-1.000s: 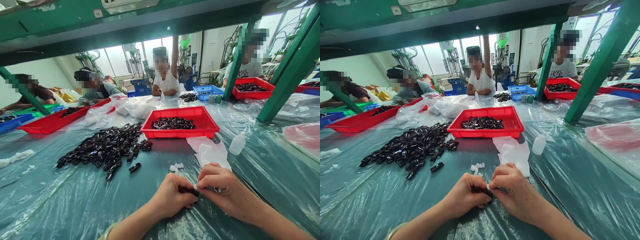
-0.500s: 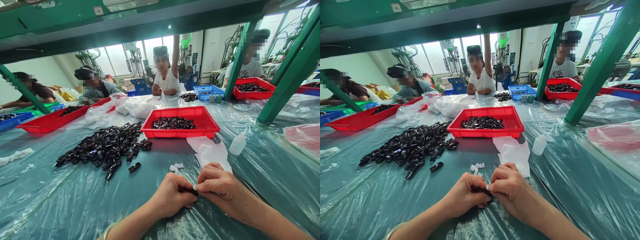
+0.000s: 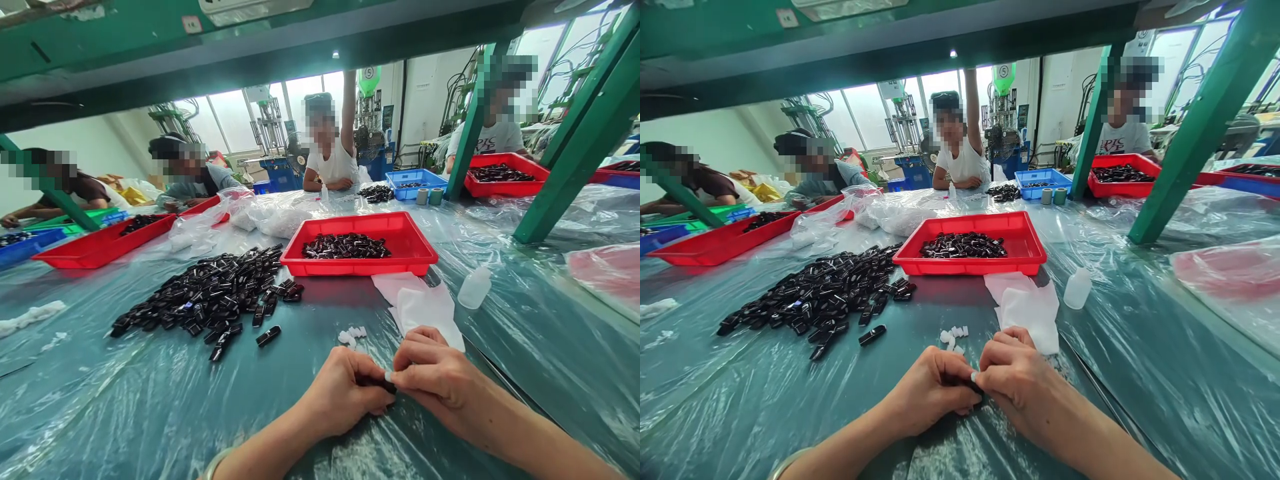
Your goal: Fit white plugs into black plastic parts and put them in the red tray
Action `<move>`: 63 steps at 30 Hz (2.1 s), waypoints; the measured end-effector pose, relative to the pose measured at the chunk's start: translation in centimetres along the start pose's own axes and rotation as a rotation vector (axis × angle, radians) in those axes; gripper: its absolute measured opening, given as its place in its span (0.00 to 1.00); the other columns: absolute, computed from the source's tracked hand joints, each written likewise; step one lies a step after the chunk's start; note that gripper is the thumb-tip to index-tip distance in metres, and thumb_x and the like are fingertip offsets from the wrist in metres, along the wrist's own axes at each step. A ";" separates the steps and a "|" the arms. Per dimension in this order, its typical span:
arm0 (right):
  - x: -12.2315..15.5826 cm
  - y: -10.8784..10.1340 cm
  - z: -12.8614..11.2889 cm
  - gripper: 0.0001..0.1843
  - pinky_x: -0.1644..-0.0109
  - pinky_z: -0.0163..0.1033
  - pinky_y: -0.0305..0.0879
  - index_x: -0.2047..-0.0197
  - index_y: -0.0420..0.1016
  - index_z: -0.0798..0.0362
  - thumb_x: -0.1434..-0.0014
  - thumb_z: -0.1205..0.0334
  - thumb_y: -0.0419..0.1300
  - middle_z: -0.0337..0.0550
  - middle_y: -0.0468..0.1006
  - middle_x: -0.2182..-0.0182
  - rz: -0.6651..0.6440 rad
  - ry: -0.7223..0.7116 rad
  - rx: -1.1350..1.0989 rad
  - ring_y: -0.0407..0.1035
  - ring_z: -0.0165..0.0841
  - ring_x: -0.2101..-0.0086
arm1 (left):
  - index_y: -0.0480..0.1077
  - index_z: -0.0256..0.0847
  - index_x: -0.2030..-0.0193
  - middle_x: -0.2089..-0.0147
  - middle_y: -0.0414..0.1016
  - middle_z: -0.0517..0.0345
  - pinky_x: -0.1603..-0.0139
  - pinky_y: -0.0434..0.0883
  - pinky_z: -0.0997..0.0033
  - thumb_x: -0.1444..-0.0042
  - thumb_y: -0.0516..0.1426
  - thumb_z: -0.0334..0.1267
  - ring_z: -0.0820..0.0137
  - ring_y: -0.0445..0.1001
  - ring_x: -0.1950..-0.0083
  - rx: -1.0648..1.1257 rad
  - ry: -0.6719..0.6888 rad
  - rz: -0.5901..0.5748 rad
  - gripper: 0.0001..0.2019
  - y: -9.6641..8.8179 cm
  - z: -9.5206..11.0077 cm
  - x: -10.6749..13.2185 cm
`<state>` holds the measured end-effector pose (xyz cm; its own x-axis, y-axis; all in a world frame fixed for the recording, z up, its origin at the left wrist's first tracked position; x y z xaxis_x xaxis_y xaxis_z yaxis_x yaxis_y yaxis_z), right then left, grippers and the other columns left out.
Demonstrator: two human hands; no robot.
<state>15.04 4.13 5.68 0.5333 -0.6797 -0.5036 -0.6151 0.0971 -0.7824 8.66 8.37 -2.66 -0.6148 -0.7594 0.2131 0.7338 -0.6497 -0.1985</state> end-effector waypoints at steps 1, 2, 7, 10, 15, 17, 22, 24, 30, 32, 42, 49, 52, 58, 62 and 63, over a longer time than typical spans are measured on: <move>0.0 0.0 -0.1 0.15 0.58 0.40 0.57 0.75 0.70 0.52 0.39 0.70 0.51 0.37 0.71 0.75 0.001 -0.003 0.007 0.61 0.27 0.72 | 0.72 0.36 0.81 0.82 0.65 0.64 0.79 0.57 0.78 0.58 0.57 0.29 0.77 0.63 0.80 0.004 -0.002 -0.001 0.05 0.0 0.0 0.0; 0.0 0.0 -0.1 0.15 0.58 0.40 0.57 0.75 0.70 0.52 0.39 0.70 0.50 0.37 0.71 0.76 0.000 -0.006 0.012 0.61 0.27 0.73 | 0.72 0.36 0.82 0.82 0.65 0.64 0.79 0.57 0.78 0.58 0.57 0.29 0.77 0.62 0.80 0.006 -0.004 0.001 0.05 0.0 0.0 0.0; -0.1 0.2 -0.3 0.14 0.58 0.40 0.57 0.73 0.71 0.53 0.39 0.71 0.50 0.38 0.71 0.76 -0.015 -0.033 0.032 0.61 0.27 0.73 | 0.70 0.36 0.83 0.82 0.64 0.64 0.79 0.56 0.78 0.59 0.57 0.29 0.77 0.61 0.80 0.011 -0.012 -0.003 0.05 0.1 -0.1 -0.2; -0.1 0.3 -0.3 0.14 0.58 0.40 0.57 0.73 0.71 0.52 0.39 0.71 0.49 0.38 0.71 0.76 -0.028 -0.030 0.042 0.60 0.28 0.73 | 0.68 0.36 0.83 0.82 0.64 0.64 0.79 0.55 0.77 0.59 0.56 0.29 0.77 0.59 0.80 0.006 0.001 -0.009 0.06 0.2 -0.1 -0.2; -0.1 0.4 -0.3 0.14 0.56 0.40 0.56 0.74 0.70 0.53 0.39 0.72 0.50 0.37 0.70 0.75 -0.041 -0.014 0.048 0.61 0.28 0.72 | 0.67 0.36 0.84 0.83 0.63 0.65 0.79 0.54 0.77 0.58 0.56 0.28 0.78 0.58 0.80 -0.010 0.021 -0.011 0.07 0.2 0.0 -0.1; 0.0 0.4 -0.4 0.15 0.54 0.42 0.56 0.74 0.70 0.52 0.39 0.72 0.49 0.37 0.70 0.75 -0.043 -0.010 0.063 0.61 0.28 0.72 | 0.67 0.35 0.84 0.83 0.63 0.64 0.80 0.54 0.77 0.58 0.56 0.28 0.78 0.58 0.80 -0.018 0.020 -0.008 0.07 0.2 0.0 -0.2; 0.0 0.2 1.0 0.12 0.53 0.43 0.57 0.69 0.72 0.51 0.41 0.73 0.51 0.39 0.72 0.71 -0.085 0.098 -0.025 0.65 0.30 0.69 | 0.70 0.35 0.80 0.82 0.65 0.63 0.77 0.62 0.78 0.58 0.57 0.31 0.77 0.63 0.80 0.053 -0.056 0.001 0.04 0.0 -0.4 -0.4; 0.0 -0.7 2.3 0.10 0.58 0.39 0.60 0.66 0.73 0.51 0.42 0.72 0.52 0.41 0.73 0.68 -0.062 0.186 -0.105 0.67 0.30 0.67 | 0.70 0.35 0.78 0.83 0.66 0.63 0.76 0.65 0.77 0.58 0.58 0.33 0.77 0.65 0.80 0.112 -0.127 0.021 0.04 -0.1 -0.9 -0.4; 1.6 -0.6 6.7 0.12 0.69 0.31 0.59 0.75 0.72 0.54 0.47 0.76 0.52 0.38 0.72 0.73 -0.233 0.484 0.040 0.66 0.26 0.73 | 0.70 0.32 0.75 0.79 0.72 0.57 0.80 0.67 0.82 0.60 0.63 0.40 0.75 0.72 0.79 0.294 -0.200 0.058 0.12 -0.8 -1.0 -0.2; 2.1 0.1 7.4 0.13 0.69 0.32 0.59 0.78 0.72 0.54 0.49 0.76 0.53 0.38 0.72 0.73 -0.299 0.524 0.128 0.66 0.27 0.74 | 0.70 0.31 0.75 0.76 0.74 0.54 0.80 0.67 0.84 0.59 0.64 0.40 0.75 0.74 0.78 0.355 -0.205 0.051 0.13 -0.8 -1.0 -0.1; 2.3 2.2 7.3 0.15 0.62 0.42 0.59 0.78 0.72 0.55 0.44 0.74 0.50 0.45 0.74 0.70 -0.377 0.586 0.307 0.67 0.38 0.65 | 0.74 0.27 0.72 0.71 0.76 0.45 0.79 0.70 0.84 0.52 0.60 0.45 0.70 0.77 0.75 0.550 -0.196 0.006 0.17 -0.2 -0.8 -0.2; 2.5 2.3 7.5 0.11 0.60 0.47 0.60 0.69 0.74 0.58 0.44 0.75 0.50 0.53 0.74 0.66 -0.388 0.651 0.375 0.67 0.45 0.61 | 0.74 0.27 0.72 0.71 0.76 0.45 0.79 0.71 0.83 0.51 0.60 0.45 0.70 0.77 0.75 0.543 -0.202 0.000 0.17 -0.1 -0.9 0.1; 2.5 2.3 7.5 0.12 0.61 0.45 0.60 0.70 0.73 0.59 0.46 0.78 0.50 0.52 0.74 0.66 -0.376 0.650 0.359 0.67 0.44 0.62 | 0.73 0.28 0.73 0.71 0.76 0.46 0.79 0.70 0.84 0.53 0.61 0.44 0.71 0.77 0.75 0.511 -0.202 -0.001 0.15 -0.1 -0.7 0.1; 2.0 0.9 6.9 0.12 0.65 0.38 0.61 0.68 0.69 0.56 0.39 0.71 0.46 0.44 0.73 0.71 -0.236 0.659 0.270 0.67 0.34 0.69 | 0.73 0.30 0.74 0.76 0.74 0.52 0.79 0.70 0.83 0.60 0.65 0.40 0.73 0.75 0.77 0.384 -0.201 -0.014 0.13 0.2 -0.6 0.4; 1.9 0.1 6.4 0.10 0.70 0.33 0.60 0.71 0.69 0.53 0.40 0.62 0.51 0.35 0.71 0.78 -0.046 0.668 -0.141 0.64 0.28 0.75 | 0.73 0.31 0.74 0.79 0.72 0.57 0.78 0.70 0.82 0.59 0.65 0.41 0.74 0.74 0.77 0.341 -0.189 -0.083 0.13 1.0 -0.6 0.5; 2.0 0.1 6.4 0.08 0.69 0.32 0.60 0.72 0.70 0.53 0.43 0.62 0.54 0.35 0.71 0.78 0.014 0.684 -0.300 0.65 0.28 0.74 | 0.73 0.31 0.73 0.80 0.72 0.58 0.77 0.70 0.82 0.59 0.65 0.41 0.75 0.74 0.77 0.330 -0.187 -0.095 0.13 1.2 -0.6 0.6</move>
<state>19.73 7.46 2.28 0.1043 -0.9900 -0.0955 -0.8034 -0.0273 -0.5947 9.00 7.17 -3.34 -0.6435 -0.6572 0.3925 0.7484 -0.6479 0.1422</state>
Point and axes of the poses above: each hand's wrist, its own x-axis away from the middle knuckle, its own y-axis out of the palm, z = x × y, the point moved 10 cm from there along -x, towards the middle knuckle
